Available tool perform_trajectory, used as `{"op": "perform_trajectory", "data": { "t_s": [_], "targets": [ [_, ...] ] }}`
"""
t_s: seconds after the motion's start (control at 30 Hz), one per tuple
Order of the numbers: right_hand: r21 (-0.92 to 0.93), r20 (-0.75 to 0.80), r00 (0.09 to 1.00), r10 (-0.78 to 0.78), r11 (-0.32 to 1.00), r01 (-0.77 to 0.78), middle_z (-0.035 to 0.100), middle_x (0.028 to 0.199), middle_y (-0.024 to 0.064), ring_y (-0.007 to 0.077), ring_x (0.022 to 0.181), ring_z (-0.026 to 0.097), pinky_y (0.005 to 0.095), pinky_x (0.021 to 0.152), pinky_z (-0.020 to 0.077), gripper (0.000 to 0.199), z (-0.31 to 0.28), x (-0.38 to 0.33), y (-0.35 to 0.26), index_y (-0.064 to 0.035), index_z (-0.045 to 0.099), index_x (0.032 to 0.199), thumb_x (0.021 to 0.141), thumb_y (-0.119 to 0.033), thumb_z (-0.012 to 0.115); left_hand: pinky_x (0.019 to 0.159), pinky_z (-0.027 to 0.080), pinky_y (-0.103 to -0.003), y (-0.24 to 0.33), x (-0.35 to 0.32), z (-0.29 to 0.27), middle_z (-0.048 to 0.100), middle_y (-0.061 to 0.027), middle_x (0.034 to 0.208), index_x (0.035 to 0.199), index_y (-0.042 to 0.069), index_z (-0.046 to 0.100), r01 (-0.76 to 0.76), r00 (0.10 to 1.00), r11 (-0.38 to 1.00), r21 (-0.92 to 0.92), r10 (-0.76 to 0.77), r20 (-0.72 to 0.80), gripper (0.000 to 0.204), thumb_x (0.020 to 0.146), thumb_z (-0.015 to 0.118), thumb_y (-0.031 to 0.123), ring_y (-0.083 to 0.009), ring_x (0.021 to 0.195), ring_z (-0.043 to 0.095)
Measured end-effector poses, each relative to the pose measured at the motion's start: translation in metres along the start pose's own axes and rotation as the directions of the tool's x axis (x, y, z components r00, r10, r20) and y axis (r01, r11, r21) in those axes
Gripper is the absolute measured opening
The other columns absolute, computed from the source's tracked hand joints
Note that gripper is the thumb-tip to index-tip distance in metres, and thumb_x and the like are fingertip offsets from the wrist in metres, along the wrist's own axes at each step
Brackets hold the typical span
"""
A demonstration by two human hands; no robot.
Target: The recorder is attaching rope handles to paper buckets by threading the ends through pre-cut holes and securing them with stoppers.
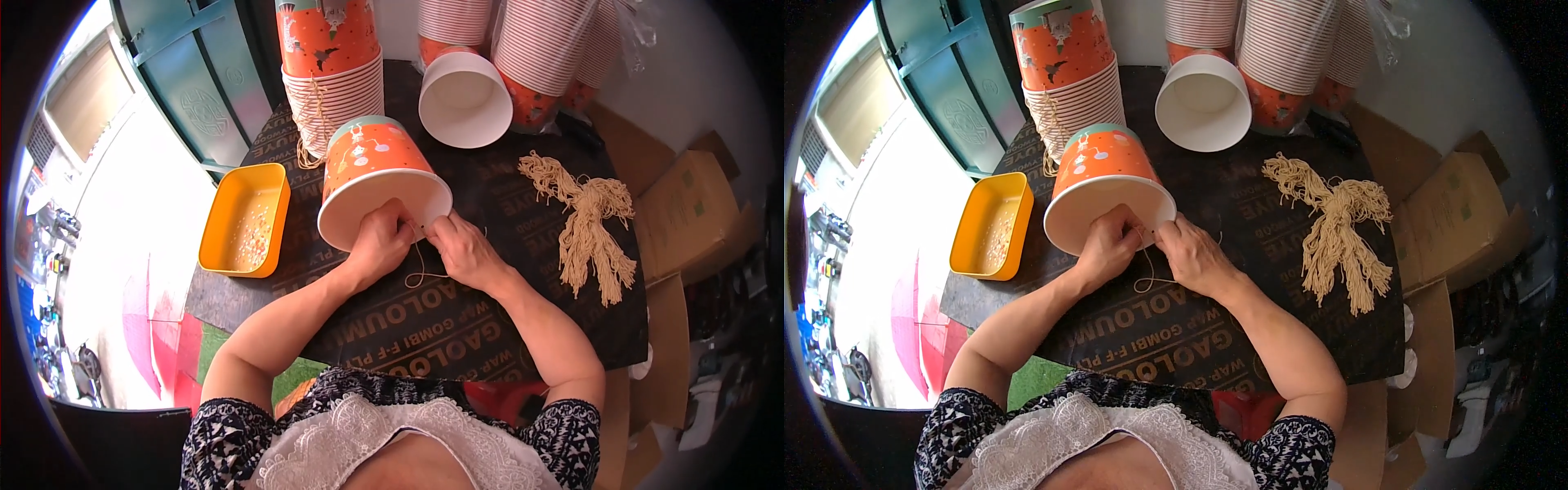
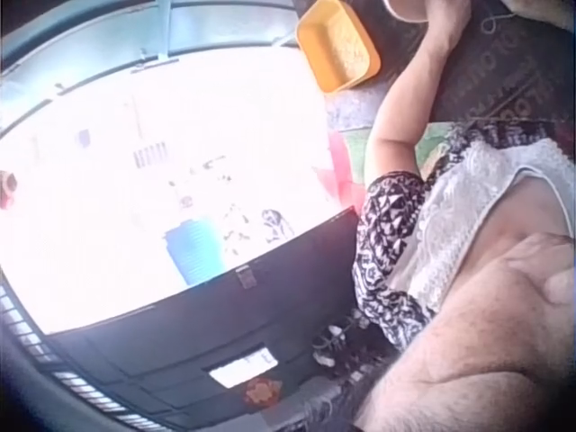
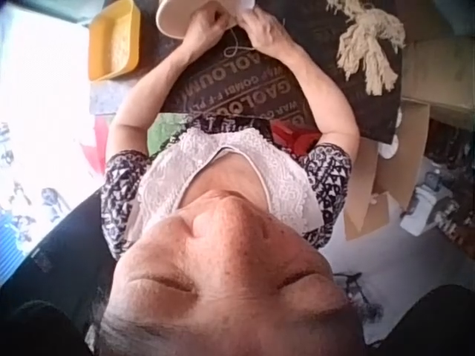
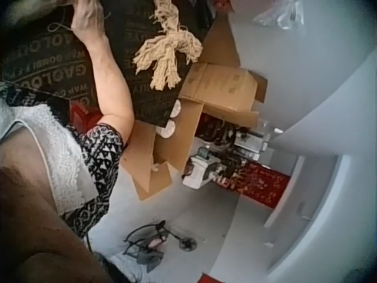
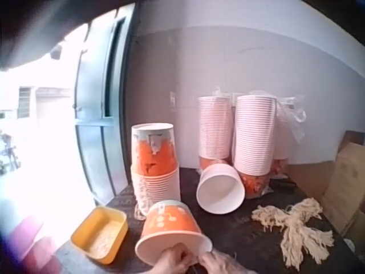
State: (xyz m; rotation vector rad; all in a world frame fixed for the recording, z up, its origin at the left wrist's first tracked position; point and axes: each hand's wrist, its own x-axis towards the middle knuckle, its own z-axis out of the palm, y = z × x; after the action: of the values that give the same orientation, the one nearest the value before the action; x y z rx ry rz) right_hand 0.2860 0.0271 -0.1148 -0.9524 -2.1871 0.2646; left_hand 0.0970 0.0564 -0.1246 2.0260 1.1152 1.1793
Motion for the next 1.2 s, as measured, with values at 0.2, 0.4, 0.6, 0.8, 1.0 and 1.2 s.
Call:
{"op": "perform_trajectory", "data": {
  "t_s": [0.2, 0.4, 0.6, 0.8, 1.0, 1.2],
  "targets": [
    [-0.051, 0.036, 0.999, -0.031, 0.998, 0.033, 0.053, 0.108, 0.0268, 0.0451, 0.098, 0.055, 0.0471, 0.085, 0.0485, 0.018, -0.004, 0.002, -0.001, 0.0052, 0.049, 0.105, 0.087, 0.003, 0.047, 0.067, 0.051, -0.035, 0.004, 0.004, -0.005, 0.065, -0.0143, 0.078, 0.086, -0.002, 0.063, 0.08, 0.996, 0.996, 0.035, -0.081, 0.023, 0.008, 0.08, 0.06, 0.003, -0.0238, 0.074, 0.064],
    [-0.143, -0.003, 1.0, -0.019, 0.99, 0.018, 0.053, 0.111, 0.0263, 0.0433, 0.102, 0.054, 0.0463, 0.089, 0.0477, 0.022, 0.004, -0.001, 0.01, 0.0056, 0.05, 0.107, 0.085, 0.002, 0.047, 0.066, 0.05, -0.032, 0.005, 0.004, -0.01, 0.065, -0.0111, 0.078, 0.086, -0.003, 0.063, 0.04, 0.997, 0.999, -0.006, -0.04, 0.072, 0.009, 0.083, 0.061, 0.006, -0.0199, 0.073, 0.062],
    [-0.117, -0.017, 1.0, 0.02, 0.993, -0.022, 0.053, 0.107, 0.0233, 0.0428, 0.1, 0.055, 0.0471, 0.085, 0.0475, 0.022, 0.007, -0.003, 0.014, 0.0039, 0.051, 0.105, 0.083, 0.004, 0.051, 0.062, 0.046, -0.027, -0.003, 0.005, -0.007, 0.06, -0.0029, 0.075, 0.088, -0.002, 0.062, 0.082, 0.966, 0.949, -0.304, 0.0, 0.26, 0.012, 0.09, 0.06, 0.009, -0.0117, 0.069, 0.056],
    [-0.11, 0.002, 0.999, 0.043, 0.993, -0.043, 0.053, 0.108, 0.0241, 0.0436, 0.099, 0.054, 0.0472, 0.085, 0.0474, 0.022, 0.007, -0.002, 0.014, 0.0043, 0.051, 0.105, 0.083, 0.005, 0.05, 0.062, 0.047, -0.028, 0.007, 0.011, -0.005, 0.062, -0.0051, 0.075, 0.088, -0.003, 0.062, 0.133, 0.964, 0.958, -0.254, -0.066, 0.256, 0.013, 0.091, 0.061, 0.009, -0.0128, 0.068, 0.056],
    [-0.099, 0.021, 0.997, 0.073, 0.993, -0.07, 0.053, 0.108, 0.0253, 0.0446, 0.099, 0.054, 0.0477, 0.085, 0.047, 0.022, 0.01, -0.001, 0.014, 0.0047, 0.052, 0.105, 0.083, 0.005, 0.049, 0.065, 0.049, -0.03, 0.011, 0.009, 0.004, 0.064, -0.0091, 0.075, 0.087, -0.004, 0.063, 0.015, 0.992, 0.996, -0.087, -0.003, 0.127, 0.015, 0.09, 0.062, 0.011, -0.0156, 0.071, 0.06],
    [0.008, -0.054, 0.994, 0.095, 0.995, -0.095, 0.056, 0.099, 0.022, 0.0418, 0.093, 0.056, 0.0467, 0.08, 0.0474, 0.012, 0.007, 0.002, 0.014, 0.0037, 0.056, 0.096, 0.086, 0.001, 0.051, 0.061, 0.049, -0.03, 0.009, 0.009, 0.002, 0.065, -0.0081, 0.075, 0.09, -0.004, 0.066, 0.017, 0.987, 0.999, -0.038, -0.011, 0.161, 0.014, 0.09, 0.063, 0.01, -0.0137, 0.067, 0.059]
  ]
}}
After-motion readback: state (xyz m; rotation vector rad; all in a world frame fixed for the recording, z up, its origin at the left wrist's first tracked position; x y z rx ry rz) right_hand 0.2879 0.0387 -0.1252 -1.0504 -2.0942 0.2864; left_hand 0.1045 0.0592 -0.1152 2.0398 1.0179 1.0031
